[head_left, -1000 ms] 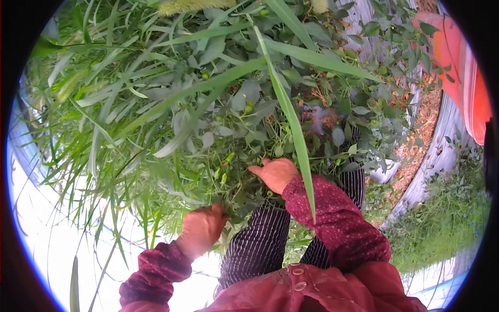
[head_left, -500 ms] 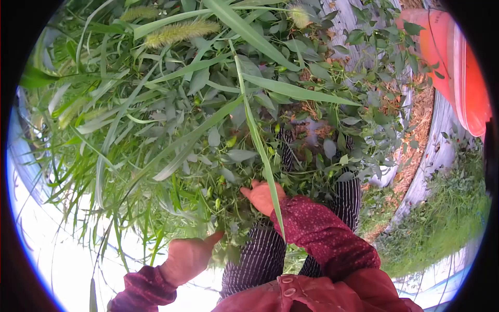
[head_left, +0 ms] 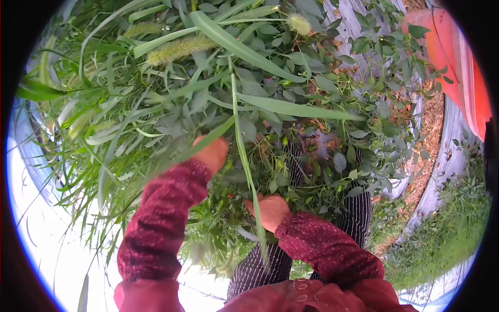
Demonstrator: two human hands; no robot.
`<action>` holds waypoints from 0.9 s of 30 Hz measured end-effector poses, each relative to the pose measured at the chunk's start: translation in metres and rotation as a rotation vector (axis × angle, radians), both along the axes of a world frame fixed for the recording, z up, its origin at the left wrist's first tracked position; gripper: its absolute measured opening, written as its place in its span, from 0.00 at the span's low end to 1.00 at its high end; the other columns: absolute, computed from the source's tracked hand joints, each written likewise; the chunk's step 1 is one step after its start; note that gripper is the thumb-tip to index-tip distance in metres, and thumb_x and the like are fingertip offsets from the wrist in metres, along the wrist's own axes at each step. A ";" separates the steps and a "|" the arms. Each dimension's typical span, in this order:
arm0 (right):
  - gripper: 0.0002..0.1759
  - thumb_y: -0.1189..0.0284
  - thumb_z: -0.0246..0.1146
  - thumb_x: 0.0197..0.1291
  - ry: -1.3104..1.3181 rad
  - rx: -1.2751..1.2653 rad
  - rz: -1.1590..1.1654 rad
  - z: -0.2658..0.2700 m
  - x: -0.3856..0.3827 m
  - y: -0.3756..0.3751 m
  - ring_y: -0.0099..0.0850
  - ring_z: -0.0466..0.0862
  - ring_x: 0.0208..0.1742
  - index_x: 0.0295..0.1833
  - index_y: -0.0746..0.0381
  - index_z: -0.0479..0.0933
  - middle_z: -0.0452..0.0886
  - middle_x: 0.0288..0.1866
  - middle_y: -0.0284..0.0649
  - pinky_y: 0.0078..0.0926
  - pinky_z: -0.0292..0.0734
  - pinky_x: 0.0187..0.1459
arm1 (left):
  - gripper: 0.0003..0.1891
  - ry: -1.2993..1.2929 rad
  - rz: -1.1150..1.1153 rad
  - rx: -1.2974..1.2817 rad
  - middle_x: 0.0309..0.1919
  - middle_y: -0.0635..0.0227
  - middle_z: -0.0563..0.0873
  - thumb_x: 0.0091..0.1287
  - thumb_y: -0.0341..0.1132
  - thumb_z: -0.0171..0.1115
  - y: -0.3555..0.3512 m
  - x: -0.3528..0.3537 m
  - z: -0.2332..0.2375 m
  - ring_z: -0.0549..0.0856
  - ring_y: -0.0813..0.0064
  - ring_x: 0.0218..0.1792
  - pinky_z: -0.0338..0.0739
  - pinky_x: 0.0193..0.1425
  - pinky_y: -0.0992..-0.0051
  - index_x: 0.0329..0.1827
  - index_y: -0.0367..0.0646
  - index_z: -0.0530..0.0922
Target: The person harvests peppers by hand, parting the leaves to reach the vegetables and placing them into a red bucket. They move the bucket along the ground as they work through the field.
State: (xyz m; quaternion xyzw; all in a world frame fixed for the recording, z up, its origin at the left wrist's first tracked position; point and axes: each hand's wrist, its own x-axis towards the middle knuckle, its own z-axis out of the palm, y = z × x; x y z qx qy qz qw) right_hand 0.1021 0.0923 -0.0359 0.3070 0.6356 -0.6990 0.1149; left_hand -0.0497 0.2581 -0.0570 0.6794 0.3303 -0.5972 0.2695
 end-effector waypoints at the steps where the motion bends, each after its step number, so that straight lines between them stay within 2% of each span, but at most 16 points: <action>1: 0.23 0.70 0.51 0.60 -0.015 -0.007 -0.026 -0.002 0.000 0.003 0.37 0.81 0.35 0.63 0.52 0.70 0.77 0.40 0.44 0.36 0.75 0.35 | 0.13 -0.036 -0.079 0.000 0.35 0.56 0.82 0.53 0.26 0.55 -0.005 -0.004 0.014 0.84 0.62 0.28 0.79 0.30 0.66 0.42 0.37 0.76; 2: 0.23 0.70 0.52 0.60 -0.021 -0.020 -0.046 0.001 0.000 0.003 0.37 0.81 0.34 0.62 0.53 0.70 0.77 0.39 0.44 0.36 0.75 0.34 | 0.10 -0.063 -0.152 -0.006 0.33 0.58 0.82 0.54 0.28 0.56 -0.014 -0.007 0.032 0.84 0.64 0.28 0.79 0.29 0.67 0.40 0.38 0.76; 3: 0.24 0.71 0.53 0.58 0.010 0.134 -0.033 0.002 0.001 0.004 0.37 0.81 0.33 0.62 0.57 0.69 0.77 0.36 0.44 0.35 0.75 0.32 | 0.10 -0.049 -0.147 -0.010 0.33 0.58 0.82 0.54 0.28 0.56 -0.023 -0.004 0.049 0.84 0.64 0.28 0.79 0.29 0.67 0.40 0.38 0.76; 8: 0.27 0.73 0.53 0.56 -0.037 0.172 -0.104 0.004 0.007 0.041 0.38 0.83 0.34 0.65 0.61 0.65 0.79 0.35 0.45 0.33 0.77 0.30 | 0.07 -0.197 -0.129 0.232 0.27 0.65 0.78 0.53 0.30 0.57 -0.069 0.009 0.103 0.82 0.69 0.26 0.77 0.24 0.71 0.35 0.40 0.76; 10: 0.29 0.75 0.52 0.55 -0.079 0.168 -0.313 0.005 0.004 0.047 0.39 0.83 0.32 0.66 0.58 0.64 0.80 0.34 0.44 0.34 0.77 0.31 | 0.09 -0.182 -0.116 0.236 0.27 0.66 0.78 0.53 0.30 0.57 -0.082 0.011 0.117 0.81 0.70 0.27 0.76 0.25 0.72 0.36 0.38 0.76; 12: 0.31 0.76 0.52 0.54 -0.041 0.207 -0.319 0.001 -0.003 0.040 0.40 0.83 0.30 0.67 0.56 0.63 0.80 0.33 0.43 0.36 0.77 0.32 | 0.10 -0.164 -0.094 0.213 0.28 0.66 0.78 0.53 0.31 0.57 -0.100 0.015 0.127 0.80 0.72 0.28 0.75 0.26 0.74 0.37 0.37 0.77; 16: 0.32 0.74 0.54 0.53 0.054 0.092 -0.406 0.004 -0.007 0.040 0.41 0.83 0.34 0.68 0.49 0.64 0.80 0.32 0.42 0.39 0.77 0.35 | 0.11 -0.305 -0.058 0.283 0.27 0.66 0.77 0.52 0.31 0.57 -0.117 0.022 0.136 0.80 0.73 0.25 0.75 0.26 0.73 0.37 0.35 0.76; 18: 0.29 0.73 0.55 0.54 0.157 0.077 -0.365 0.006 -0.008 0.045 0.41 0.82 0.37 0.65 0.47 0.68 0.80 0.32 0.43 0.39 0.77 0.37 | 0.12 -0.254 -0.002 0.207 0.29 0.64 0.75 0.53 0.30 0.56 -0.125 0.030 0.144 0.79 0.71 0.27 0.75 0.29 0.73 0.40 0.36 0.75; 19: 0.25 0.71 0.56 0.54 0.181 0.074 -0.316 0.003 -0.015 0.041 0.40 0.82 0.38 0.60 0.49 0.73 0.80 0.32 0.41 0.40 0.77 0.39 | 0.15 -0.275 -0.037 0.189 0.35 0.57 0.79 0.52 0.30 0.57 -0.125 0.034 0.147 0.79 0.70 0.26 0.76 0.29 0.72 0.43 0.33 0.75; 20: 0.25 0.71 0.56 0.54 0.178 0.077 -0.314 0.002 -0.016 0.037 0.40 0.82 0.38 0.60 0.49 0.73 0.80 0.32 0.41 0.40 0.77 0.39 | 0.15 -0.277 -0.035 0.192 0.35 0.57 0.79 0.52 0.30 0.57 -0.122 0.034 0.149 0.79 0.70 0.26 0.76 0.29 0.72 0.43 0.33 0.75; 22: 0.21 0.71 0.55 0.54 0.265 0.143 -0.313 0.000 -0.017 0.026 0.38 0.82 0.37 0.56 0.50 0.76 0.80 0.31 0.37 0.39 0.76 0.39 | 0.18 -0.304 -0.038 0.103 0.43 0.45 0.80 0.52 0.30 0.57 -0.111 0.033 0.151 0.80 0.68 0.26 0.77 0.27 0.72 0.46 0.32 0.75; 23: 0.21 0.72 0.55 0.55 0.257 0.155 -0.313 -0.003 -0.020 0.022 0.36 0.82 0.36 0.56 0.50 0.76 0.80 0.30 0.35 0.39 0.77 0.39 | 0.17 -0.381 0.071 0.122 0.47 0.42 0.79 0.52 0.28 0.56 -0.104 0.027 0.152 0.82 0.66 0.27 0.79 0.26 0.71 0.46 0.35 0.76; 24: 0.21 0.72 0.55 0.55 0.255 0.161 -0.310 -0.005 -0.023 0.022 0.36 0.82 0.36 0.56 0.50 0.76 0.80 0.30 0.35 0.39 0.77 0.39 | 0.17 -0.385 0.072 0.128 0.47 0.42 0.79 0.52 0.28 0.56 -0.093 0.022 0.152 0.82 0.66 0.27 0.79 0.26 0.71 0.46 0.35 0.76; 26: 0.17 0.72 0.55 0.56 0.191 0.130 -0.174 -0.006 -0.030 0.021 0.35 0.82 0.35 0.52 0.52 0.78 0.80 0.30 0.35 0.37 0.77 0.38 | 0.19 -0.628 0.344 0.218 0.45 0.50 0.81 0.49 0.24 0.57 -0.069 0.016 0.147 0.83 0.65 0.28 0.80 0.28 0.72 0.48 0.35 0.75; 27: 0.12 0.72 0.53 0.58 0.191 0.233 -0.300 -0.001 -0.030 0.017 0.34 0.82 0.33 0.45 0.54 0.79 0.79 0.30 0.36 0.35 0.78 0.36 | 0.20 -0.579 0.538 0.217 0.40 0.53 0.82 0.47 0.20 0.56 -0.060 0.010 0.141 0.83 0.61 0.31 0.80 0.30 0.71 0.47 0.36 0.76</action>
